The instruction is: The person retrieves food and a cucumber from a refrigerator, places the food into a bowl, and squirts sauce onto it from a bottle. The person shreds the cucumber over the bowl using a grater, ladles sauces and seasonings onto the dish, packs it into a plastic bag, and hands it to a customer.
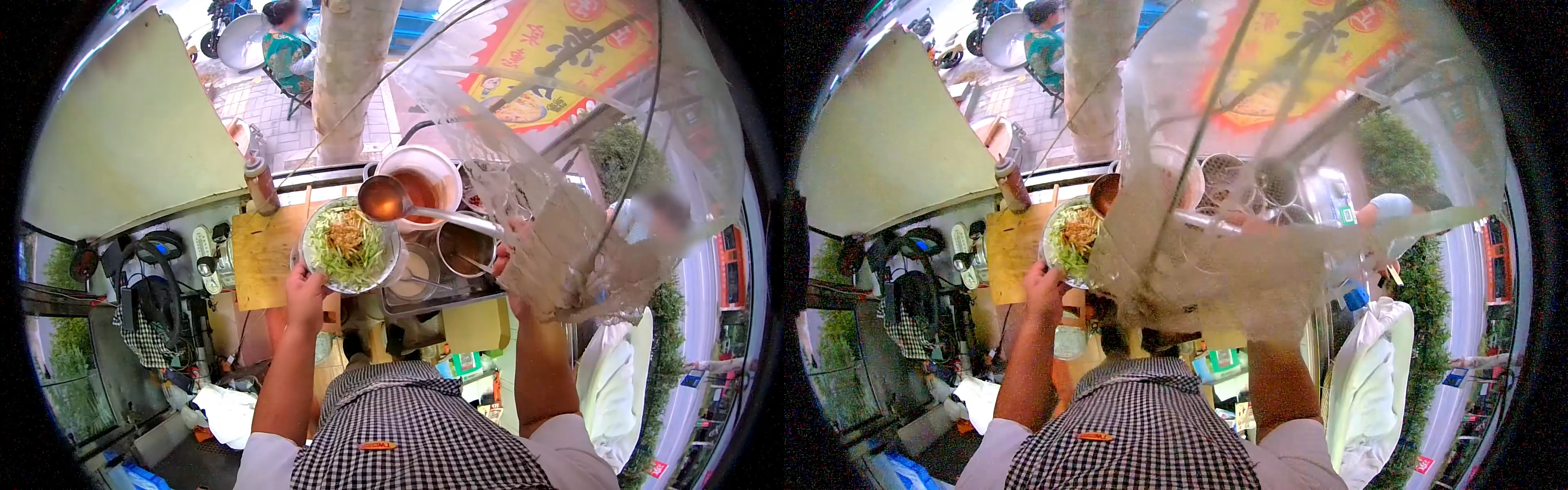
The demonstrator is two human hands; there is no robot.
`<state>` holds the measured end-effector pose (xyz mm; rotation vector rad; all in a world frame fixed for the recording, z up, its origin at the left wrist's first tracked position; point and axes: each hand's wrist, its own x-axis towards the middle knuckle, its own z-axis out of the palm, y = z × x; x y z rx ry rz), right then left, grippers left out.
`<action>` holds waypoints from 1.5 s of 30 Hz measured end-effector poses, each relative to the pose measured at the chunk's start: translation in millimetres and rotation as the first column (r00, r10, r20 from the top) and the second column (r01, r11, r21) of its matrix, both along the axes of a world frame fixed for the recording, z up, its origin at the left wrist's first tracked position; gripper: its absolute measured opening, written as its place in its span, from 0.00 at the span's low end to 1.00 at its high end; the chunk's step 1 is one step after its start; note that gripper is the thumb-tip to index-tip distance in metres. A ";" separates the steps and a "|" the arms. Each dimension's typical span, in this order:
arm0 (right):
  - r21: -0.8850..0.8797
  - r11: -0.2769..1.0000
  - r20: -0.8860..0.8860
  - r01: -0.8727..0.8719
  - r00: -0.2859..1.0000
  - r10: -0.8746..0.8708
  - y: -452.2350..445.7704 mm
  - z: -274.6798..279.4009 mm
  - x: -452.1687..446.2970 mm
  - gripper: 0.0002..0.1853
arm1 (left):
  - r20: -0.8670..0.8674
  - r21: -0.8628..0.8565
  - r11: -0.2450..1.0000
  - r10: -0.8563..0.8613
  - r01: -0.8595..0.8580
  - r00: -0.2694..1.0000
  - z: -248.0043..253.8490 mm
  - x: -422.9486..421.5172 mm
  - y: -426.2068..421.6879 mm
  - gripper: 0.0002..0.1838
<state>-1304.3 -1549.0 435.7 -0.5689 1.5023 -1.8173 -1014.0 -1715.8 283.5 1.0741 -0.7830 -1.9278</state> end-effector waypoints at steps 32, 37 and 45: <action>-0.006 0.995 -0.875 0.100 0.482 -0.054 -24.1 -111.4 -43.9 0.09 | 0.035 0.010 1.000 0.028 -0.029 0.999 -2.6 5.0 22.4 0.17; 0.144 0.975 -0.771 0.168 0.637 0.004 -65.9 -135.7 -25.7 0.11 | 0.062 0.006 0.998 0.064 -0.065 0.996 -1.5 17.4 26.3 0.16; 0.219 0.967 -0.297 0.127 0.953 -0.058 -74.8 -161.3 -47.2 0.16 | 0.016 -0.016 0.997 0.076 -0.075 0.997 -8.1 24.6 27.2 0.16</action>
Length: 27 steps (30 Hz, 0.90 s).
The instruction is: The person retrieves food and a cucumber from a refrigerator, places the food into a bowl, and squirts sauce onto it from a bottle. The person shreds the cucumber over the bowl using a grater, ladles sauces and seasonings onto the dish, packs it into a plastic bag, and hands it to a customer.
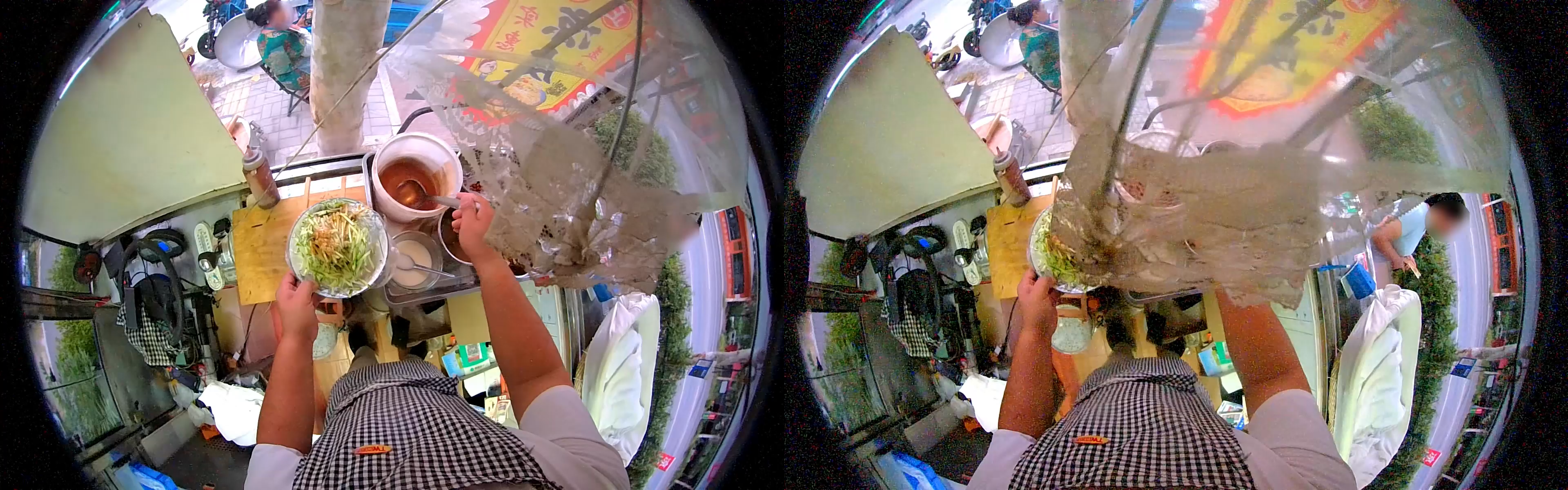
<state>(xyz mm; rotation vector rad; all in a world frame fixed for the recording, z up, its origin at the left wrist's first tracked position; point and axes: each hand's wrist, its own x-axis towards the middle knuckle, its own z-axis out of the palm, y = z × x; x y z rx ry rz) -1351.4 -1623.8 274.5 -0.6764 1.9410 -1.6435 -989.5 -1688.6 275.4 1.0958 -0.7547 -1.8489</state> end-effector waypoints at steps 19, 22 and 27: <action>-0.076 0.994 -0.044 0.077 0.996 -0.080 82.7 142.7 16.9 0.19 | -0.015 -0.034 0.996 -0.078 0.078 0.997 14.1 -39.0 -9.7 0.17; -0.388 0.896 0.198 0.218 0.969 -0.150 94.1 158.5 41.7 0.14 | -0.018 -0.042 0.997 -0.071 0.070 0.997 22.9 -46.9 -7.6 0.16; -0.053 0.998 -0.202 -0.029 0.979 0.017 116.6 171.2 55.9 0.09 | 0.000 -0.015 0.999 -0.042 0.042 0.999 20.7 -55.3 -3.9 0.12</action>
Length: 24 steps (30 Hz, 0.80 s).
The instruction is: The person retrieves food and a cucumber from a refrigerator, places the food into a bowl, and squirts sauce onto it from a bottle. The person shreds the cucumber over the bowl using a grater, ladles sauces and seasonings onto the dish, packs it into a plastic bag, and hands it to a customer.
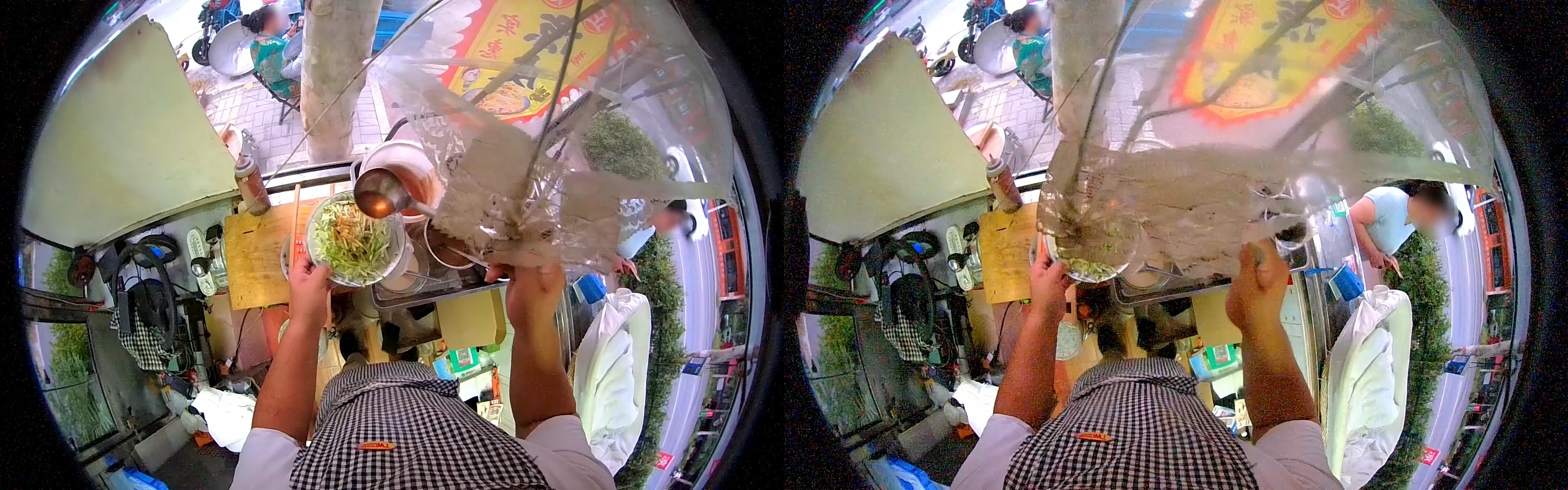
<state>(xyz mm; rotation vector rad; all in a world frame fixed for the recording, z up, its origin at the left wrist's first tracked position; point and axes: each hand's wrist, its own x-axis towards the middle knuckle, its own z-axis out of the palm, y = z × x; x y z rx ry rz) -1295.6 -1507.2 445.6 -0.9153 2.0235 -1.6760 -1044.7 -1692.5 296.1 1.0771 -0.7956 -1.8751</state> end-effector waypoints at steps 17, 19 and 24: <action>-0.262 0.964 0.097 -0.040 0.993 0.067 -5.2 20.0 25.4 0.17 | 0.041 -0.004 0.998 -0.063 0.063 0.997 -13.1 7.4 6.4 0.22; -0.293 0.950 0.276 0.108 0.961 -0.024 -18.2 4.4 12.0 0.18 | 0.025 0.005 0.998 -0.056 0.056 0.998 -4.2 6.2 10.4 0.23; -0.207 0.955 0.332 0.210 0.934 -0.133 -49.1 -54.0 -15.6 0.17 | 0.083 0.025 1.000 -0.012 0.010 0.996 3.5 12.0 23.7 0.20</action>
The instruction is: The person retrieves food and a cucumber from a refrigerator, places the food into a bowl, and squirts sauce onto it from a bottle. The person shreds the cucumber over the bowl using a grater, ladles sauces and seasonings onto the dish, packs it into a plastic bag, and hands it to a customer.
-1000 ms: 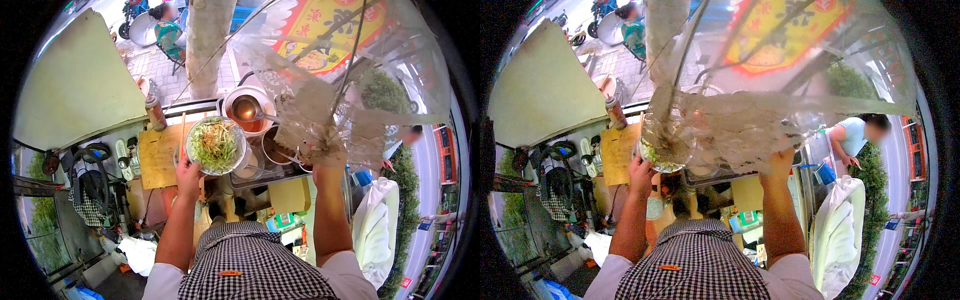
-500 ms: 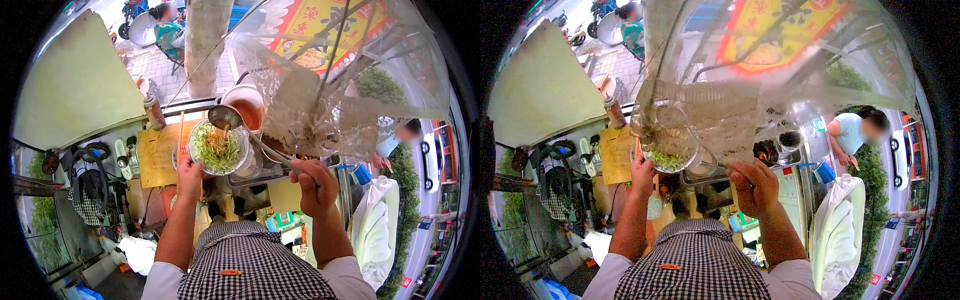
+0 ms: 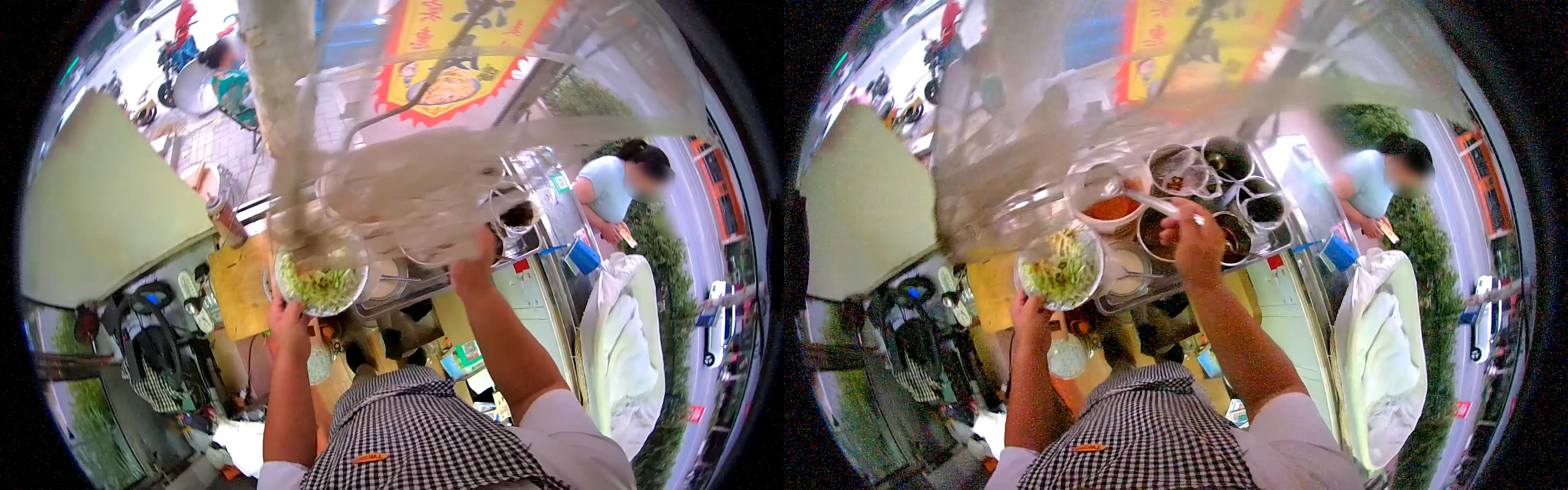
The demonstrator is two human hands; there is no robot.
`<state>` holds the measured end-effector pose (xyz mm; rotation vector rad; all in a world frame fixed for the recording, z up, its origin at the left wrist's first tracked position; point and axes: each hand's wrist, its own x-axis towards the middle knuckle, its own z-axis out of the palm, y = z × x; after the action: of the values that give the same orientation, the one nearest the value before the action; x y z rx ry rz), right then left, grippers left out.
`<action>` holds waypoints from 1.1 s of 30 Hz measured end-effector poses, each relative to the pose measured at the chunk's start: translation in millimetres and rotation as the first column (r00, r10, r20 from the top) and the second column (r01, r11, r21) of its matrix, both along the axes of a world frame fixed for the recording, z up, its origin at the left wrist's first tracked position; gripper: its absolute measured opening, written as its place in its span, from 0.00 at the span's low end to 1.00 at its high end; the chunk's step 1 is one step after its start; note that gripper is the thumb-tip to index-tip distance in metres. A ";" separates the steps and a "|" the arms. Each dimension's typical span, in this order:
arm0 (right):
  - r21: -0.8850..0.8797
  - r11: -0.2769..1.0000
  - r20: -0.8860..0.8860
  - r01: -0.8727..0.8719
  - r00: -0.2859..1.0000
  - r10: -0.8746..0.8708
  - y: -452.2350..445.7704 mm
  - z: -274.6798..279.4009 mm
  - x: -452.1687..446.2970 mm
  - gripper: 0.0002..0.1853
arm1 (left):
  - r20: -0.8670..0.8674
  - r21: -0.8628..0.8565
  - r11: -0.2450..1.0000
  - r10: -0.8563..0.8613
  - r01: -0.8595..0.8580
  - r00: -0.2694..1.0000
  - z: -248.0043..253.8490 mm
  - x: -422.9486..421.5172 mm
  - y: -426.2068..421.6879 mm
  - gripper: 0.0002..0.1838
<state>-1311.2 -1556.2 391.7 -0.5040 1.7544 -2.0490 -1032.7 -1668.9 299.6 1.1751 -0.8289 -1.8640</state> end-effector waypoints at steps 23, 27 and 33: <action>0.597 0.783 -0.631 0.173 0.704 0.326 -8.7 -96.1 -178.0 0.16 | 0.147 -0.159 0.987 0.029 -0.006 0.989 -5.6 26.6 42.4 0.23; 0.731 0.658 -0.594 0.178 0.640 0.487 -38.6 -96.3 -203.7 0.14 | 0.192 -0.202 0.979 0.081 -0.041 0.978 -2.3 22.6 48.9 0.21; 0.938 0.339 -0.322 0.069 0.529 0.785 -93.6 -97.8 -215.7 0.13 | 0.050 -0.047 0.992 0.119 -0.117 0.992 29.5 3.6 61.7 0.26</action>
<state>-1526.9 -1649.8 293.8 -1.3917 2.4482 -0.1962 -1029.1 -1607.1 329.1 1.2239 -0.8075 -1.7176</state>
